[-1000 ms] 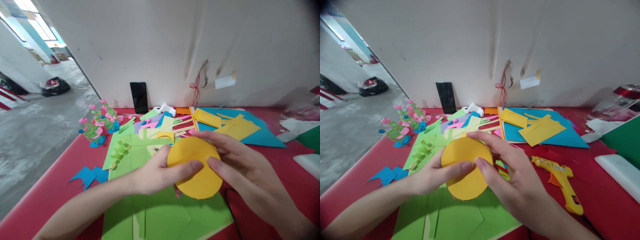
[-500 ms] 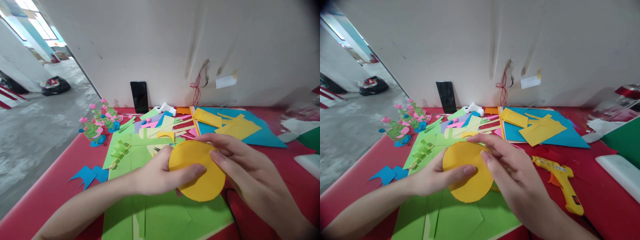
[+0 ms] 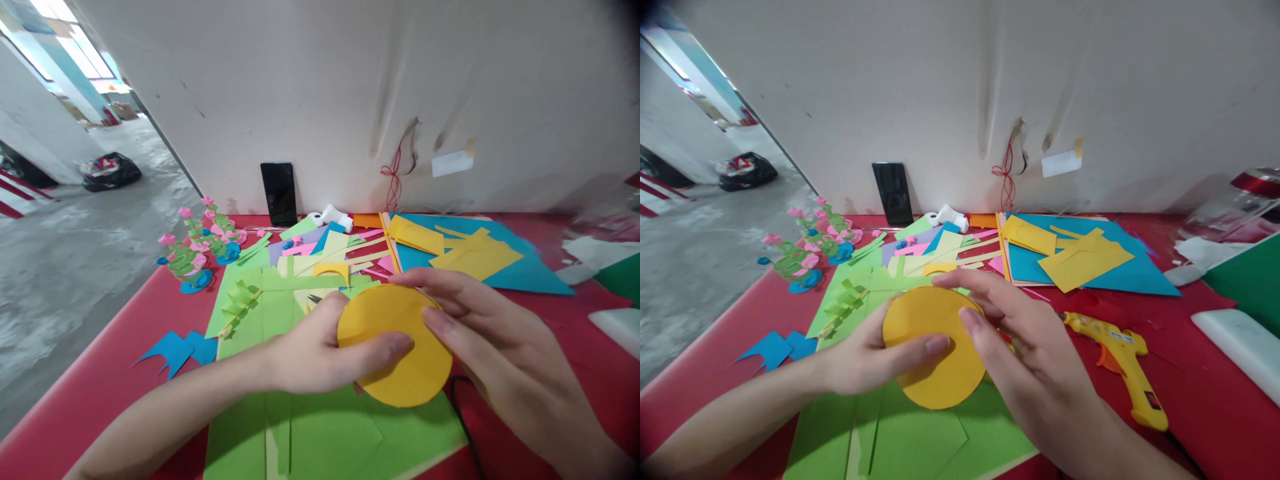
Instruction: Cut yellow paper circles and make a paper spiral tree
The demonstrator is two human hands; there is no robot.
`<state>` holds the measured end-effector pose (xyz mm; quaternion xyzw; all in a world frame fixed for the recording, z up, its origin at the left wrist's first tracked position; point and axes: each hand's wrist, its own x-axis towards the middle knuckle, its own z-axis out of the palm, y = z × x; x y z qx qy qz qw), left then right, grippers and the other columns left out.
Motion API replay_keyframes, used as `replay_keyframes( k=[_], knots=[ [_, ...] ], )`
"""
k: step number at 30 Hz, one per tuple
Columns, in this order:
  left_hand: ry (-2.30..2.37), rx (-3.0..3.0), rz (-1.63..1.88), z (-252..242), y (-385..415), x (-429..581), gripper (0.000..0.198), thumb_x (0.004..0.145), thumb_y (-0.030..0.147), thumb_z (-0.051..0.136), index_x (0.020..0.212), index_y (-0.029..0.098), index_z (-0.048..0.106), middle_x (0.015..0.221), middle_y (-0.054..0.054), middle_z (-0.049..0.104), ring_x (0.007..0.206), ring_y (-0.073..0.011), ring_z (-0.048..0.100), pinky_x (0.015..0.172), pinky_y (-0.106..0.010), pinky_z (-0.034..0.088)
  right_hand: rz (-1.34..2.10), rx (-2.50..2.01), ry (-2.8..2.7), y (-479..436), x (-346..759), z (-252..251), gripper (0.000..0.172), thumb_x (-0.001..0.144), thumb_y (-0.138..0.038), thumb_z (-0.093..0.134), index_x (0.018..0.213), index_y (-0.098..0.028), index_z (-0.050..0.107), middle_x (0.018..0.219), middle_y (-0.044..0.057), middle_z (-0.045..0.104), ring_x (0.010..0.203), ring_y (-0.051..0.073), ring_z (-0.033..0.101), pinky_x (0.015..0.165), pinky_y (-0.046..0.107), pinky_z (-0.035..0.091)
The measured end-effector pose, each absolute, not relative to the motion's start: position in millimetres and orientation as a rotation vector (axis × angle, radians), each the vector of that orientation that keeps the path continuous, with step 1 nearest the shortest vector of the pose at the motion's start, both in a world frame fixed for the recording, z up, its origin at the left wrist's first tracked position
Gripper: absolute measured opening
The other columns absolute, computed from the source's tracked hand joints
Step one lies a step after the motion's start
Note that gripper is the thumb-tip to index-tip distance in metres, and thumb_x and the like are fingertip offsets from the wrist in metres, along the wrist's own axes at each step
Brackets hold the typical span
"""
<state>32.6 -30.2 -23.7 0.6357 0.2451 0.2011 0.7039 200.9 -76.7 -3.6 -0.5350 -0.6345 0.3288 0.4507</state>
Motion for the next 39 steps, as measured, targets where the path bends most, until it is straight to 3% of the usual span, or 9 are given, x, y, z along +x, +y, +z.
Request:
replay_keyframes(
  k=[4,17,21,24,30,34,39],
  knots=[
    [0.569,1.402,0.459,-24,-32,33,0.03,0.082,0.043,0.052,0.076,0.014,0.055,0.063,-0.002,0.053,0.051,-0.0081,0.048,0.046,-0.018,0.043,0.802,-1.314,-1.592,-76,200,-4,0.023,0.087,-0.034,0.053,0.097,-0.053,0.059,0.096,-0.018,0.066,0.078,0.005,0.062,0.065,0.006,0.05],
    [0.53,1.382,0.474,-20,-32,32,0.024,0.082,0.036,0.053,0.076,0.013,0.056,0.065,-0.002,0.054,0.053,-0.008,0.048,0.047,-0.016,0.042,0.783,-1.302,-1.585,-78,202,-2,0.021,0.085,-0.033,0.055,0.095,-0.05,0.061,0.094,-0.016,0.067,0.079,0.006,0.063,0.067,0.007,0.05],
    [0.573,1.34,0.518,-20,-33,31,0.027,0.08,0.04,0.055,0.08,0.013,0.059,0.065,-0.002,0.055,0.053,-0.0079,0.048,0.046,-0.016,0.043,1.016,-1.226,-1.401,-78,204,-4,0.02,0.086,-0.035,0.051,0.1,-0.046,0.06,0.079,-0.007,0.067,0.069,0.012,0.064,0.053,0.014,0.052],
    [0.6,1.313,0.53,-21,-33,30,0.031,0.078,0.044,0.057,0.084,0.013,0.061,0.066,-0.002,0.056,0.052,-0.0081,0.049,0.045,-0.017,0.043,1.173,-1.261,-1.289,-78,206,-2,0.014,0.086,-0.039,0.05,0.088,-0.037,0.063,0.068,-0.004,0.062,0.06,0.012,0.057,0.046,0.013,0.046],
    [0.555,1.269,0.512,-21,-32,30,0.028,0.08,0.04,0.056,0.088,0.014,0.061,0.071,-0.004,0.06,0.055,-0.0095,0.054,0.047,-0.017,0.044,1.456,-1.215,-1.17,-79,201,3,0.006,0.077,-0.032,0.063,0.081,-0.031,0.06,0.049,-0.007,0.046,0.043,0.005,0.039,0.038,0.009,0.033],
    [0.558,1.277,0.533,-22,-31,32,0.021,0.082,0.035,0.056,0.087,0.015,0.059,0.078,-0.003,0.06,0.063,-0.0093,0.055,0.054,-0.017,0.046,1.4,-1.219,-1.135,-78,196,3,0.01,0.071,-0.025,0.067,0.078,-0.03,0.061,0.045,-0.007,0.051,0.038,0.005,0.04,0.035,0.01,0.033],
    [0.593,1.337,0.569,-23,-30,35,0.026,0.082,0.04,0.055,0.081,0.014,0.058,0.068,-0.001,0.055,0.054,-0.0066,0.048,0.047,-0.014,0.042,1.403,-1.215,-0.988,-79,191,7,0.014,0.064,-0.02,0.07,0.072,-0.027,0.062,0.044,-0.007,0.05,0.038,0.005,0.04,0.036,0.011,0.035]
  ],
)
